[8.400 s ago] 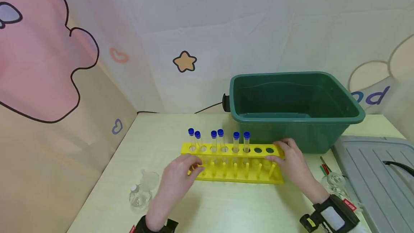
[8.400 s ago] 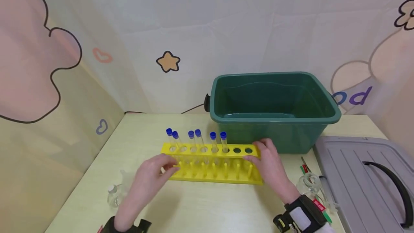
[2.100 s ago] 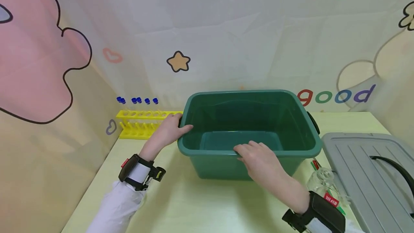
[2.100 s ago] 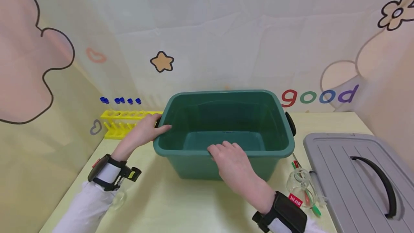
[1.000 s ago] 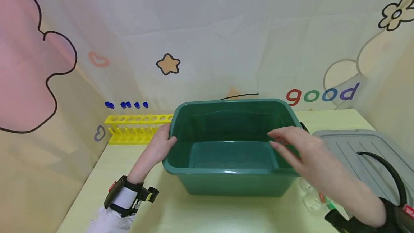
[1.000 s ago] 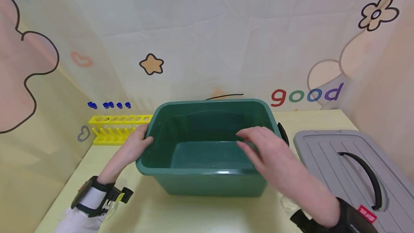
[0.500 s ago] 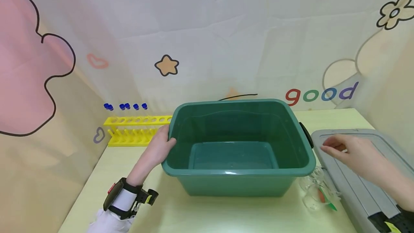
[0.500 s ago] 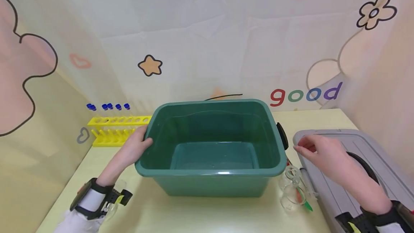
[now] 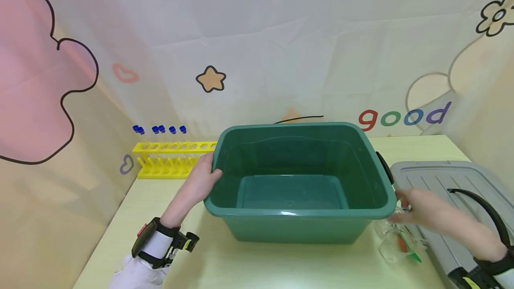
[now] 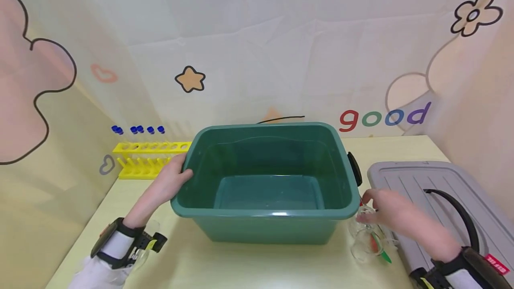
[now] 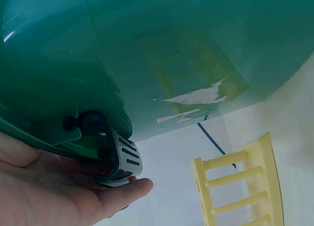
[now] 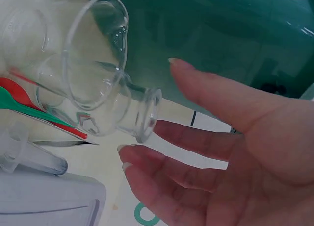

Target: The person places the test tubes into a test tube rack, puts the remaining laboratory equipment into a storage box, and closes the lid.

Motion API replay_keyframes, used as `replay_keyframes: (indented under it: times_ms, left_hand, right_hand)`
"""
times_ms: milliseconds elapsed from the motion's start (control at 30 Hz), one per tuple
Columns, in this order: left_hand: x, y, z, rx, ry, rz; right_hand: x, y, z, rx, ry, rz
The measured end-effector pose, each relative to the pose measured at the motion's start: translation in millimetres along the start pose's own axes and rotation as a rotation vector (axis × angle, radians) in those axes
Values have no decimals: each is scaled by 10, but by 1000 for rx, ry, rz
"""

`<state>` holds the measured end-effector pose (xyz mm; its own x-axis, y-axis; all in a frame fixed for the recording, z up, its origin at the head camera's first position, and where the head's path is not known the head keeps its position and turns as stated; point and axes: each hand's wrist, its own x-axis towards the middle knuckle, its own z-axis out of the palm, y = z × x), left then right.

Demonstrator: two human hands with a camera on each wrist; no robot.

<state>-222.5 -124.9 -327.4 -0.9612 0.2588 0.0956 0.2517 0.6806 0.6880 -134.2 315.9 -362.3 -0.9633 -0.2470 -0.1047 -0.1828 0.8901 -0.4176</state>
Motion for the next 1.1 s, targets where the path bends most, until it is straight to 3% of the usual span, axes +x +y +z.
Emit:
replay_keyframes:
  times_ms: [300,600,833,1100]
  left_hand:
    - [-4,1,-12,2,14,16]
    - [-12,7,-2,-19,25,16]
    - [-3,0,-13,-20,19,-1]
    - [0,3,-12,-13,27,9]
  right_hand:
    - [58,19,96,-9,19,5]
    - [36,40,133,-13,107,-41]
    - [22,20,3,-26,181,-63]
    - [-48,1,-277,-101,218,-7]
